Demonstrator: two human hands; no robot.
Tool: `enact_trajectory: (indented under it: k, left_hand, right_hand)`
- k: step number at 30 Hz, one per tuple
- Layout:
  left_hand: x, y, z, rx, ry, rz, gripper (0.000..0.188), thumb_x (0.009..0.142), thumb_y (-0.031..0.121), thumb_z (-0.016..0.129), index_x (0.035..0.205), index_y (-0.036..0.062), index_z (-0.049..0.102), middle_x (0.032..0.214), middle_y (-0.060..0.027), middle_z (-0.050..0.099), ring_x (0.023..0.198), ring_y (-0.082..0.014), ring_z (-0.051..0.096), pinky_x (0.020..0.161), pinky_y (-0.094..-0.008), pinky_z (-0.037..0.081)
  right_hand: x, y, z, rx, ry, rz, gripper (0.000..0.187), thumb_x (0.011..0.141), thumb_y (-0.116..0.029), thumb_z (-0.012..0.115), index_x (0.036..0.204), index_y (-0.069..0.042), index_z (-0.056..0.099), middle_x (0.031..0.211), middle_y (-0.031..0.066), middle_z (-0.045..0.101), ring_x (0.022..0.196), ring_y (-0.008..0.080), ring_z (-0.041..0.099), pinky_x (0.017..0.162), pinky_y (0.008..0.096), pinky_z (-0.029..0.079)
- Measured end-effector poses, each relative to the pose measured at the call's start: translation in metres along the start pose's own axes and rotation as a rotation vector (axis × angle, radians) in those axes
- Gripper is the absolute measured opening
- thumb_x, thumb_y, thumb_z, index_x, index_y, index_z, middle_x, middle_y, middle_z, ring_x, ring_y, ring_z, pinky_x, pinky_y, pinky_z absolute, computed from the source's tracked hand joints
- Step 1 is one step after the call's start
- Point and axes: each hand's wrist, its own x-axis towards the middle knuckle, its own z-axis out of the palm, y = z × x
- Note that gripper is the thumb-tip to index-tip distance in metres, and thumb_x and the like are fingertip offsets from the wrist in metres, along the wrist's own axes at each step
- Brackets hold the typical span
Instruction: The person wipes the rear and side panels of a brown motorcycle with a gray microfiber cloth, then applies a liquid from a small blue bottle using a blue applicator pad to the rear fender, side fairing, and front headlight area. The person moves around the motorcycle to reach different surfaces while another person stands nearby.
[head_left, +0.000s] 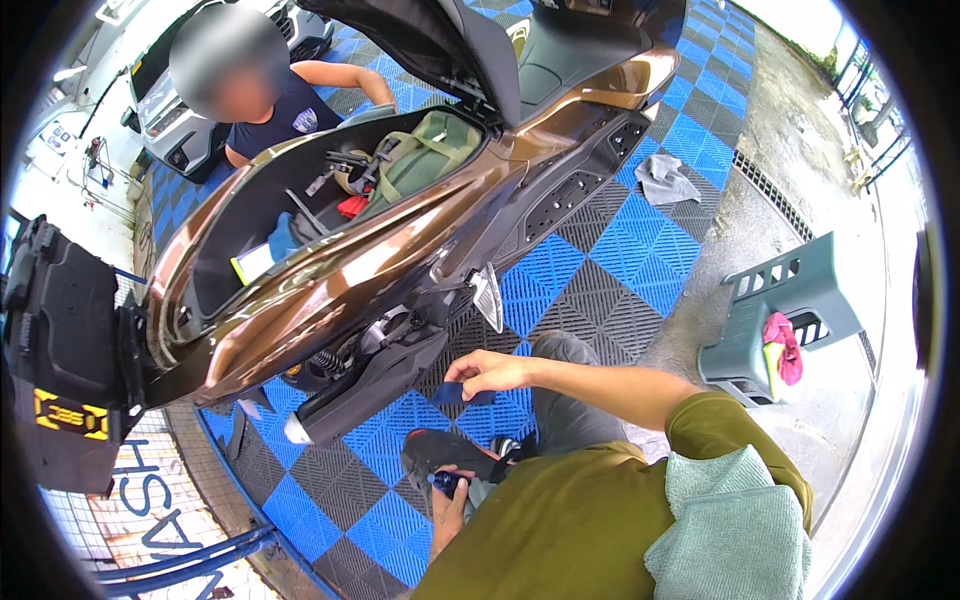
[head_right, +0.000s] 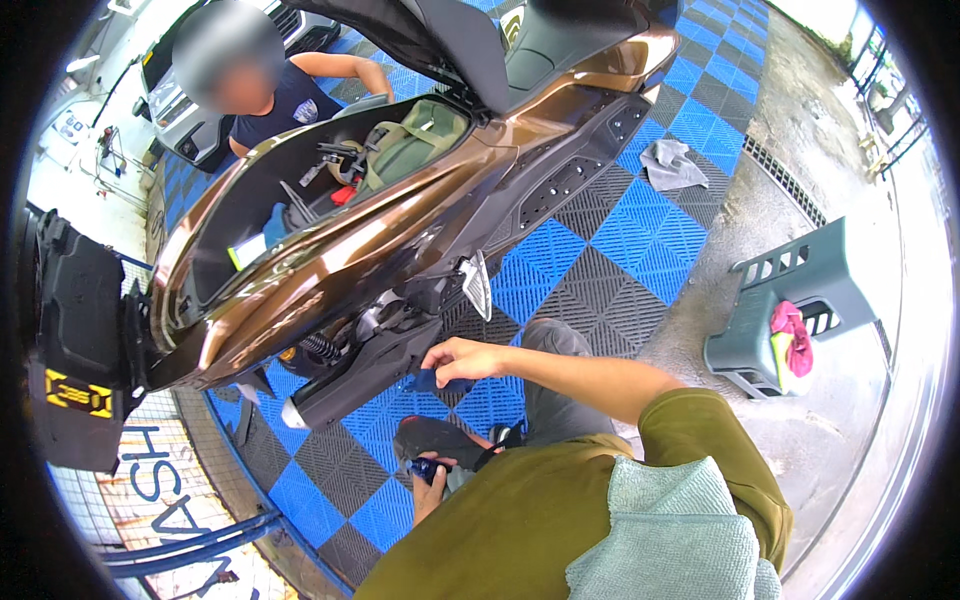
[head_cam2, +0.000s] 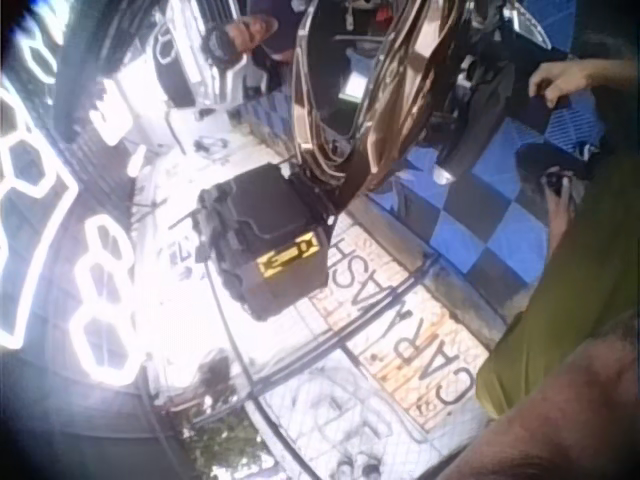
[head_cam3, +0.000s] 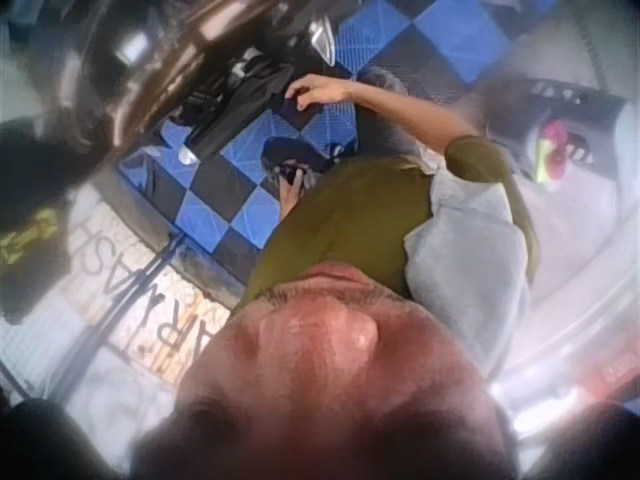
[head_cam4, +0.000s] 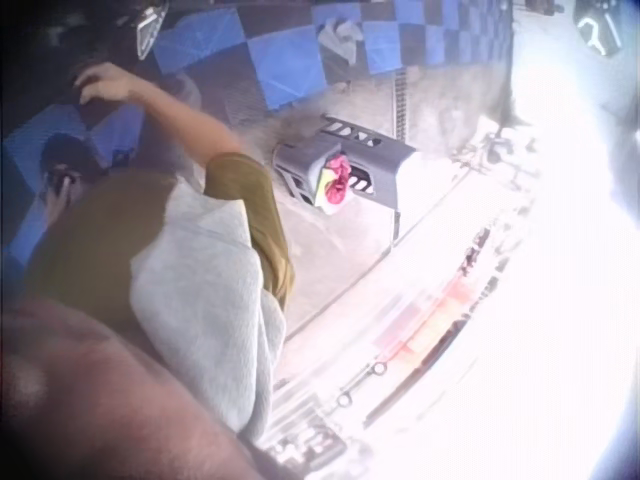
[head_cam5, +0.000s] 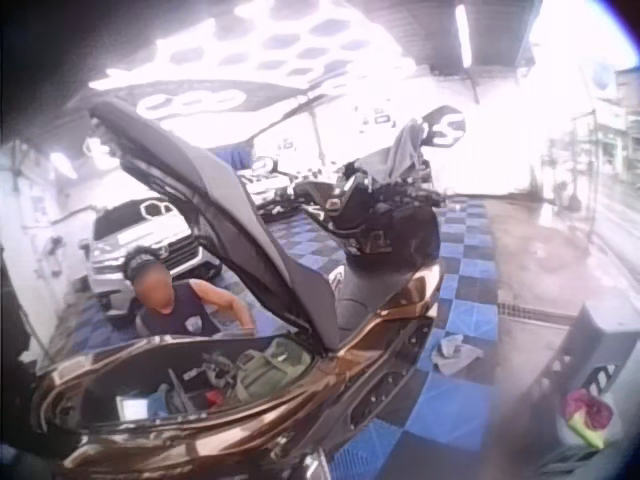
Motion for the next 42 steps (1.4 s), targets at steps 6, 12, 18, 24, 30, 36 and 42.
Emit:
enact_trajectory:
  k: [6, 12, 18, 24, 30, 36, 42]
  left_hand:
    - [-0.035, 0.098, 0.016, -0.054, 0.03, 0.089, 0.038, 0.094, 0.008, 0.064, 0.128, 0.0044, 0.046, 0.103, -0.0084, 0.063, 0.099, -0.0164, 0.057, 0.095, -0.0322, 0.043]
    - [-0.068, 0.176, -0.009, -0.098, 0.093, 0.176, 0.041, 0.086, 0.01, 0.071, 0.121, 0.0048, 0.052, 0.1, -0.0092, 0.065, 0.096, -0.0167, 0.059, 0.092, -0.0328, 0.045]
    - [-0.084, 0.217, -0.04, -0.274, -0.049, 0.158, 0.049, 0.088, 0.013, 0.071, 0.13, 0.0076, 0.048, 0.102, -0.0087, 0.064, 0.092, -0.0143, 0.056, 0.084, -0.029, 0.043]
    - [-0.073, 0.235, -0.014, -0.953, -0.356, 0.136, 0.07, 0.095, 0.069, 0.046, 0.127, 0.0071, 0.054, 0.107, -0.0214, 0.058, 0.078, -0.0283, 0.066, 0.062, -0.0395, 0.059]
    - [-0.028, 0.298, 0.045, -0.744, -0.231, 0.077, 0.067, 0.101, 0.061, 0.037, 0.102, 0.0002, 0.063, 0.1, -0.0197, 0.065, 0.082, -0.024, 0.066, 0.074, -0.0343, 0.057]
    - [0.015, 0.342, 0.13, -0.356, -0.161, 0.159, 0.06, 0.103, 0.054, 0.036, 0.093, 0.0021, 0.064, 0.09, -0.013, 0.065, 0.078, -0.0194, 0.061, 0.073, -0.0323, 0.051]
    - [0.061, 0.335, 0.259, -0.349, -0.569, 0.089, 0.071, 0.102, 0.063, 0.029, 0.098, 0.0008, 0.063, 0.091, -0.0209, 0.065, 0.072, -0.0233, 0.062, 0.065, -0.0325, 0.052]
  right_hand:
    - [-0.068, -0.069, 0.062, 0.604, 0.226, 0.117, 0.029, 0.086, -0.01, 0.062, 0.114, -0.008, 0.062, 0.099, -0.0004, 0.066, 0.084, 0.0085, 0.061, 0.07, 0.0259, 0.048]
    - [-0.151, -0.124, 0.086, 0.837, 0.418, 0.085, 0.032, 0.083, -0.02, 0.066, 0.113, -0.014, 0.059, 0.097, 0.0028, 0.062, 0.08, 0.0172, 0.058, 0.067, 0.0331, 0.046]
    - [-0.202, -0.155, 0.096, 0.992, 0.631, -0.064, 0.021, 0.093, -0.023, 0.069, 0.106, -0.009, 0.06, 0.092, 0.0058, 0.064, 0.08, 0.0173, 0.062, 0.067, 0.0306, 0.052]
    - [-0.216, -0.165, 0.116, 1.142, 0.554, -0.066, 0.026, 0.094, -0.025, 0.068, 0.106, -0.004, 0.061, 0.092, 0.0066, 0.065, 0.085, 0.0171, 0.062, 0.071, 0.0318, 0.053]
    - [-0.211, -0.214, 0.105, 1.095, 0.298, -0.066, 0.025, 0.092, -0.023, 0.063, 0.11, -0.006, 0.059, 0.098, 0.0095, 0.064, 0.084, 0.0199, 0.06, 0.072, 0.0328, 0.051]
    - [-0.257, -0.257, 0.039, 1.027, 0.231, -0.105, 0.026, 0.093, -0.024, 0.064, 0.114, -0.009, 0.059, 0.095, 0.0062, 0.064, 0.082, 0.0192, 0.063, 0.069, 0.0332, 0.052]
    - [-0.375, -0.281, -0.055, 0.99, 0.398, -0.2, 0.034, 0.094, -0.024, 0.062, 0.125, -0.011, 0.057, 0.098, 0.0072, 0.063, 0.082, 0.0191, 0.061, 0.066, 0.0338, 0.049]
